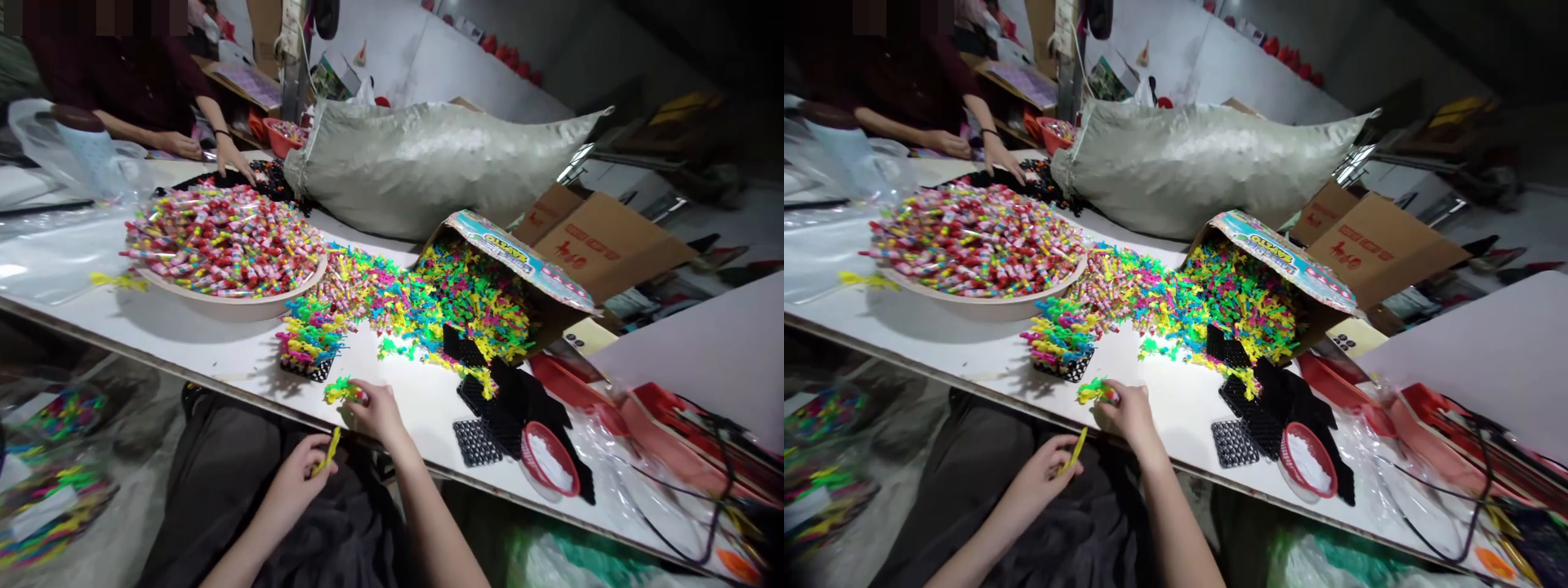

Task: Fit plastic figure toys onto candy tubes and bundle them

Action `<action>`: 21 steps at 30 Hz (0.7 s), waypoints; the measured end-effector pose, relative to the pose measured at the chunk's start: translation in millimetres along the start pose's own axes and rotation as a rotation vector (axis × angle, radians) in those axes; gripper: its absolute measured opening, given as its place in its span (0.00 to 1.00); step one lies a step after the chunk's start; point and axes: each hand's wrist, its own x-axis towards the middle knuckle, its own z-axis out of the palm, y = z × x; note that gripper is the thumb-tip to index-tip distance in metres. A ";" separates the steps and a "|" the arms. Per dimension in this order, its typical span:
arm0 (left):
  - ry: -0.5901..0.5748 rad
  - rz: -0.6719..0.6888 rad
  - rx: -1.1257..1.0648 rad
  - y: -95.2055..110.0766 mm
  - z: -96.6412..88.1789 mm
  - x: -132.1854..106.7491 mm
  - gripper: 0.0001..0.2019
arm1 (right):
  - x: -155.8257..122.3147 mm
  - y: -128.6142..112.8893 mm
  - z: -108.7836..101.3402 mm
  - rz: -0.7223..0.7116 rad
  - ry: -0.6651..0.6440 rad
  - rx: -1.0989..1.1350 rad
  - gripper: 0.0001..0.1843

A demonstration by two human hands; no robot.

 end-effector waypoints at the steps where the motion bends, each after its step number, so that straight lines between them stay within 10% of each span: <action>1: 0.005 0.007 -0.003 -6.1 -6.2 -5.6 0.23 | 2.0 1.1 0.6 -0.022 -0.009 -0.075 0.17; 10: 0.367 -0.051 0.066 -34.0 -68.2 -54.0 0.24 | 11.8 56.9 -54.7 0.384 0.390 -0.078 0.24; 21: 0.417 0.163 0.085 56.8 -31.7 -60.7 0.15 | -58.7 -64.6 -20.4 0.033 -0.125 0.748 0.19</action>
